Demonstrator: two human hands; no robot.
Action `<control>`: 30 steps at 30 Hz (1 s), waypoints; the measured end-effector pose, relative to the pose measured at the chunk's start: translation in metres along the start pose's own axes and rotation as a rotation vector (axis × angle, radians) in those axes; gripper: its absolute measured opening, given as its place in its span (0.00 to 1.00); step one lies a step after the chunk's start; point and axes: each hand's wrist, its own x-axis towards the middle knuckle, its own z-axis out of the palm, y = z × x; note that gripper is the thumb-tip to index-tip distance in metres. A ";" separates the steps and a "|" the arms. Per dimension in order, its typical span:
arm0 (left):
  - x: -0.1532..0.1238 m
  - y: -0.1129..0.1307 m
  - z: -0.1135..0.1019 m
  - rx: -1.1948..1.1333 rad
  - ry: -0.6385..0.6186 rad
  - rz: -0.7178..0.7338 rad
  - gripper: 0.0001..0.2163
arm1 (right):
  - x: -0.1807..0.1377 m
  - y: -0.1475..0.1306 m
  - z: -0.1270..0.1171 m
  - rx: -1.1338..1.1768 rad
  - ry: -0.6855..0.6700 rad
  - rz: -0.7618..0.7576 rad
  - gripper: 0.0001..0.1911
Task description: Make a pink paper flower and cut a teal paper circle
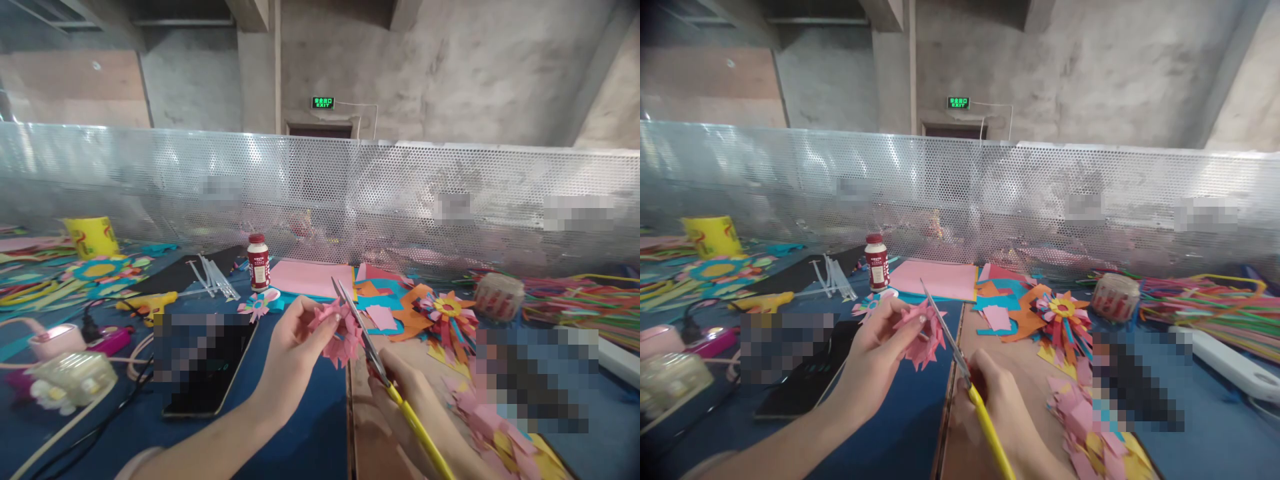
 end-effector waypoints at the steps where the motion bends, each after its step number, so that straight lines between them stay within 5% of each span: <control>1: 0.000 0.001 0.000 0.006 0.005 -0.005 0.09 | 0.000 0.000 0.000 -0.006 -0.001 0.007 0.06; 30: 0.009 0.014 -0.005 0.160 0.013 0.033 0.06 | 0.001 0.002 -0.007 -0.070 -0.011 0.012 0.05</control>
